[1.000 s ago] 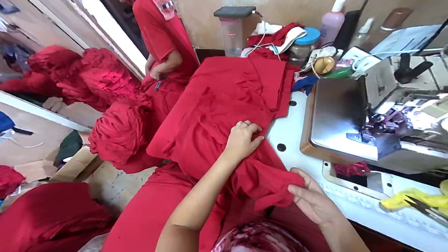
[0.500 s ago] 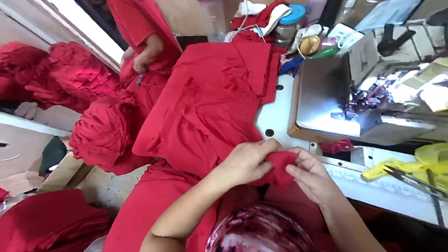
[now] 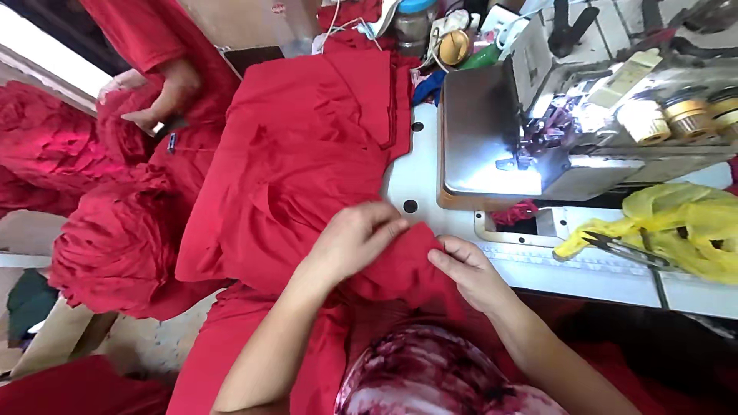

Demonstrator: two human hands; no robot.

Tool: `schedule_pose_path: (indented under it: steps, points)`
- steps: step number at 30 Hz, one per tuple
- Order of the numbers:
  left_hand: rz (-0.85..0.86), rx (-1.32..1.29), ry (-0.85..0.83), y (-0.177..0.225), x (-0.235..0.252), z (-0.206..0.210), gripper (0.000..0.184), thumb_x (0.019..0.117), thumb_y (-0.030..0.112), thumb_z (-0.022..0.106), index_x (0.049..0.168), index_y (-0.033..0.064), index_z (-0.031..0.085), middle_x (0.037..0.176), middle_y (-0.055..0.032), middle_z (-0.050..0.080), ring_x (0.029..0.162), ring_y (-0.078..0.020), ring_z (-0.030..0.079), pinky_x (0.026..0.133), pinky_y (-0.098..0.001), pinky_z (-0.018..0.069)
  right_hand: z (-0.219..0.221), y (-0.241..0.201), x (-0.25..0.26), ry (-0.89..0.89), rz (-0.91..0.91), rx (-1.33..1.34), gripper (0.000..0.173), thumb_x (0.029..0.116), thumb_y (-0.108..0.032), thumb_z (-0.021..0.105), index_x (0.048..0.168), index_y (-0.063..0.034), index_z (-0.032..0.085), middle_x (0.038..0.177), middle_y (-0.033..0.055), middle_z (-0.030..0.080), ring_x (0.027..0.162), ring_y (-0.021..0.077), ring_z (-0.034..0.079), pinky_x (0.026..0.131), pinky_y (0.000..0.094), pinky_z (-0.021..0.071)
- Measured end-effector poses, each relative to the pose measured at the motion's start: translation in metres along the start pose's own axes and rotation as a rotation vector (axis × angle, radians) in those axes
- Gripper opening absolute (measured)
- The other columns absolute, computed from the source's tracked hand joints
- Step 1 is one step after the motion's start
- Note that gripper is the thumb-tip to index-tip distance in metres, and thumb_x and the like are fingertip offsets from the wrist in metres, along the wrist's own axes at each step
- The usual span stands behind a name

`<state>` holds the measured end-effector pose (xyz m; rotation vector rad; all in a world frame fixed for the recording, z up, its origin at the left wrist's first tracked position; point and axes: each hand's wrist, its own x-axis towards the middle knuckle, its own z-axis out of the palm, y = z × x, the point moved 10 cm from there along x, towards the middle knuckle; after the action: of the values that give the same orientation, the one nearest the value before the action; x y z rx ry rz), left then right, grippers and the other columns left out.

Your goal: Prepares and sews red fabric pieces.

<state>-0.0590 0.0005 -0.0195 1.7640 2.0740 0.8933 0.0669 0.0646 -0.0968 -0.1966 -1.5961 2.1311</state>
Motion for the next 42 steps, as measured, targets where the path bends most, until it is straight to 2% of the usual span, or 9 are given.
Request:
schedule_pose_path:
  steps: [2,5,9,15,22,30,34,38,42]
  points:
    - [-0.073,0.184,0.101,-0.022,0.014,-0.014,0.023,0.1020,0.020,0.059,0.103,0.0015,0.074,0.101,-0.0140,0.073,0.097,-0.0289,0.070,0.088,-0.0511,0.0563,-0.003,0.001,0.002,0.022,-0.009,-0.013,0.013,0.1008,-0.014,0.060,0.096,-0.0097,0.071,0.090,-0.0094,0.069,0.084,-0.0023,0.064,0.079,0.0182,0.0543]
    - [-0.250,0.404,0.137,-0.061,0.023,-0.014,0.032,0.0940,0.025,0.074,0.108,-0.0032,0.069,0.108,-0.0269,0.067,0.108,-0.0485,0.063,0.087,-0.0663,0.0487,-0.003,0.007,0.001,0.048,0.048,0.030,0.009,0.0965,-0.002,0.061,0.103,-0.0059,0.066,0.088,-0.0062,0.072,0.081,0.0012,0.068,0.077,0.0208,0.0576]
    - [-0.319,0.383,0.045,-0.087,0.030,-0.002,0.031,0.0883,0.028,0.080,0.102,0.0005,0.072,0.097,-0.0226,0.070,0.099,-0.0446,0.066,0.085,-0.0652,0.0472,-0.002,0.019,-0.004,0.037,0.114,0.038,0.017,0.0988,0.000,0.054,0.112,-0.0012,0.065,0.094,-0.0031,0.072,0.086,0.0036,0.069,0.081,0.0237,0.0585]
    - [-0.194,0.416,0.032,-0.072,0.032,-0.002,0.015,0.0926,0.020,0.074,0.093,0.0046,0.076,0.096,-0.0189,0.072,0.102,-0.0418,0.067,0.084,-0.0640,0.0473,-0.006,0.016,0.000,0.091,0.072,-0.068,0.024,0.1063,-0.013,0.047,0.093,-0.0083,0.066,0.082,-0.0085,0.064,0.078,-0.0025,0.061,0.075,0.0179,0.0522]
    - [-0.063,0.406,0.164,-0.053,0.030,-0.017,0.019,0.0996,0.017,0.064,0.098,-0.0004,0.072,0.093,-0.0185,0.073,0.095,-0.0394,0.070,0.088,-0.0630,0.0492,0.010,-0.018,0.007,-0.028,-0.134,-0.238,0.028,0.1064,-0.009,0.046,0.108,0.0026,0.071,0.104,-0.0009,0.073,0.095,-0.0046,0.064,0.088,0.0163,0.0531]
    - [-0.111,-0.278,-0.061,0.013,0.017,0.003,0.013,0.1023,0.016,0.059,0.094,0.0105,0.068,0.071,0.0066,0.062,0.060,0.0007,0.055,0.054,-0.0164,0.0455,0.005,-0.049,0.009,0.140,-0.364,-0.227,0.005,0.0940,-0.007,0.069,0.094,-0.0023,0.071,0.081,-0.0074,0.070,0.072,-0.0065,0.062,0.069,0.0126,0.0538]
    - [-0.123,-0.394,-0.093,0.029,0.007,0.008,0.008,0.0938,0.013,0.065,0.090,0.0064,0.068,0.071,0.0089,0.062,0.063,0.0067,0.056,0.059,-0.0113,0.0473,-0.006,-0.040,0.016,0.212,-0.312,-0.243,0.014,0.0894,-0.011,0.075,0.089,-0.0086,0.062,0.084,-0.0050,0.066,0.071,-0.0031,0.061,0.064,0.0142,0.0541]
    - [-0.140,-0.557,-0.138,0.012,-0.006,0.018,0.010,0.0880,0.013,0.075,0.093,0.0108,0.068,0.075,0.0109,0.065,0.067,0.0048,0.059,0.063,-0.0125,0.0496,0.005,-0.022,0.016,0.078,-0.244,-0.196,0.027,0.1008,-0.019,0.059,0.079,-0.0046,0.068,0.108,0.0015,0.072,0.103,0.0012,0.065,0.087,0.0193,0.0546]
    - [-0.178,-0.440,-0.044,0.019,-0.009,0.001,0.005,0.0863,0.004,0.073,0.084,0.0057,0.068,0.068,0.0101,0.063,0.061,0.0085,0.056,0.061,-0.0086,0.0484,0.016,-0.027,0.009,-0.010,-0.228,-0.185,0.029,0.1021,-0.017,0.056,0.085,0.0017,0.071,0.091,-0.0016,0.071,0.090,-0.0047,0.063,0.082,0.0159,0.0513]
